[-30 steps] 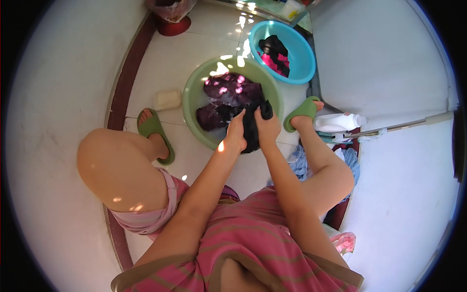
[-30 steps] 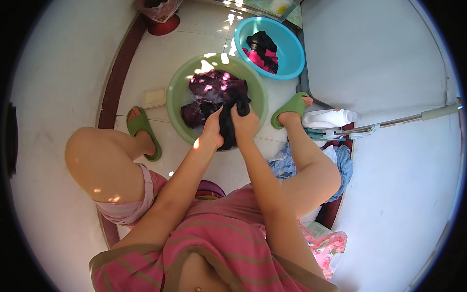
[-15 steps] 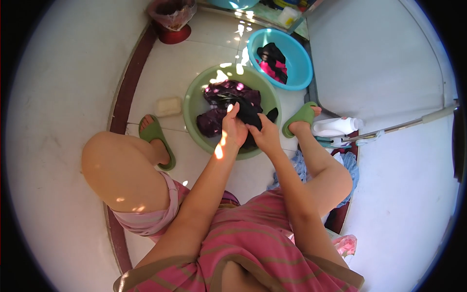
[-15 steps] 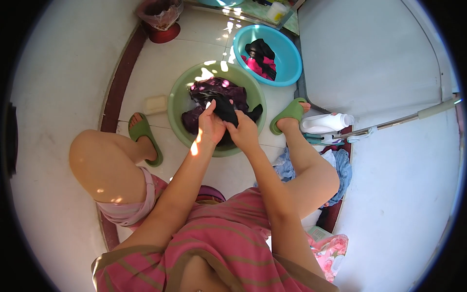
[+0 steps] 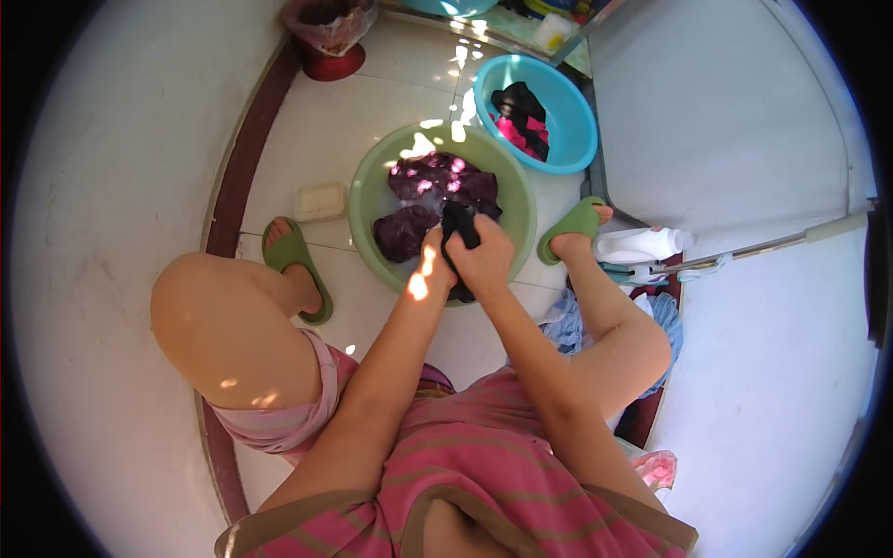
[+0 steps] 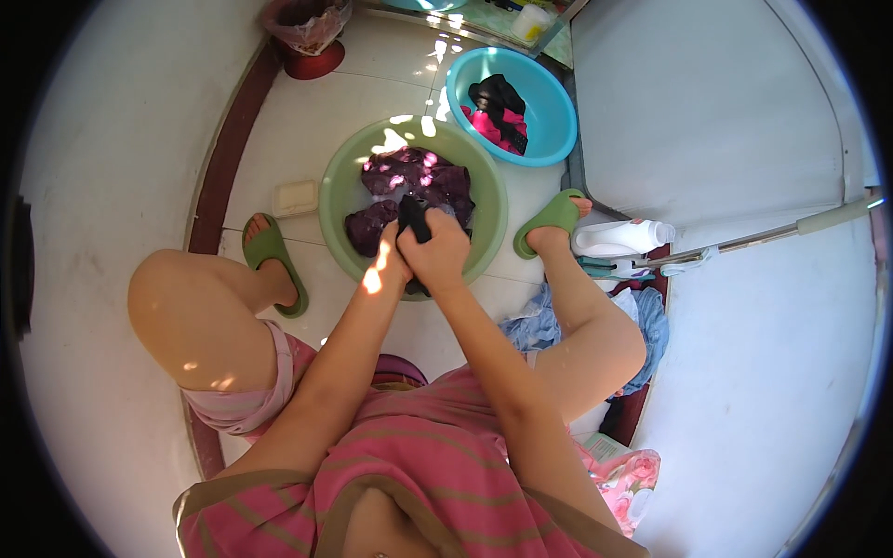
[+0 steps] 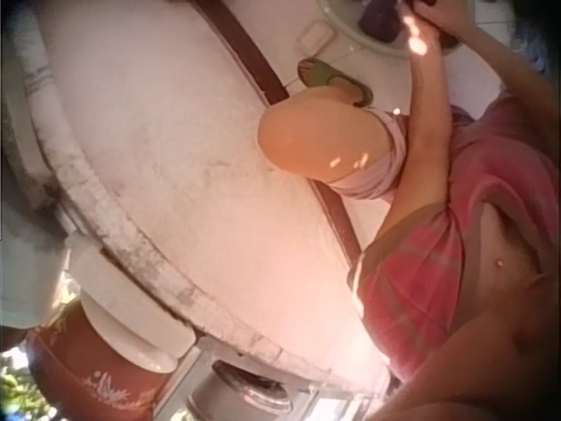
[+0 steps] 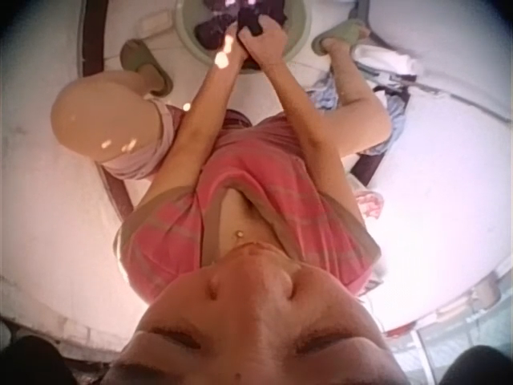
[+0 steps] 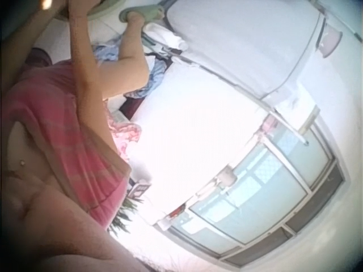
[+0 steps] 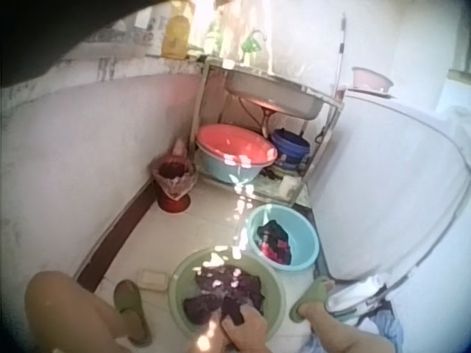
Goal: The person washes clothes by hand, rubbing a bar of soap onto a garment, scrubbing the fabric to lather it, and washing it in a basin of water.
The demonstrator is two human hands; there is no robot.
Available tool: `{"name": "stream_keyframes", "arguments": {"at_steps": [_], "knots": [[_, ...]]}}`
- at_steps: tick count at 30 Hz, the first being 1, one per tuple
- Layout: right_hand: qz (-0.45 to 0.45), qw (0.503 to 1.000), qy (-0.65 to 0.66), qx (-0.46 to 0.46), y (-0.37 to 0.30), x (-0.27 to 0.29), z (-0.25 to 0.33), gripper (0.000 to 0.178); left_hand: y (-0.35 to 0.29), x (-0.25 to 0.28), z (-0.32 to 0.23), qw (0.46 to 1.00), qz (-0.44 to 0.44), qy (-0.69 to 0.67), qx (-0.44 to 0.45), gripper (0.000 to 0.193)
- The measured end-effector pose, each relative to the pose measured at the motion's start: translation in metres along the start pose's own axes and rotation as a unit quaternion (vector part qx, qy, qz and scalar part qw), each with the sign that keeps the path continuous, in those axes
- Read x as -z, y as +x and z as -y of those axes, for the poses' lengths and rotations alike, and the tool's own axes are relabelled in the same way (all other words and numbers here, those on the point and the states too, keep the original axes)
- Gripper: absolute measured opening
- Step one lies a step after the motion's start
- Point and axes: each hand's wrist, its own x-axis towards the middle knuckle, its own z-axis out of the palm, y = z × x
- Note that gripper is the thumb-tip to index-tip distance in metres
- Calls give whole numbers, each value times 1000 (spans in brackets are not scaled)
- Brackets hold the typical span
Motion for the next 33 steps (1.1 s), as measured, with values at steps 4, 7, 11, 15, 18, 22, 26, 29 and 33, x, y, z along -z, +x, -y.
{"name": "stream_keyframes", "arguments": {"at_steps": [4,7,11,15,18,22,26,29,33], "knots": [[237,955,122,130,-49,6,40,21,42,57,-54,889,422,-144,107,42],[57,990,64,-108,-13,-8,-21,26,15,0,-15,998,-31,51,14,38],[-6,992,-5,-122,25,9,-59,23,-20,-47,-29,993,85,-37,72,34],[41,991,26,-121,36,40,-65,22,-17,-54,-60,995,87,-55,1,32],[42,982,126,-133,25,46,-82,19,5,-19,-66,976,60,6,-210,32],[67,941,302,-138,14,34,-45,9,12,-11,-31,983,65,-134,105,64],[167,975,5,148,-35,18,18,18,2,-7,-28,951,184,-25,246,59],[257,946,-15,196,-47,17,28,30,10,24,-10,957,234,-54,164,51],[-34,980,-143,-137,29,21,-43,44,-31,-49,20,986,-7,91,142,40]]}}
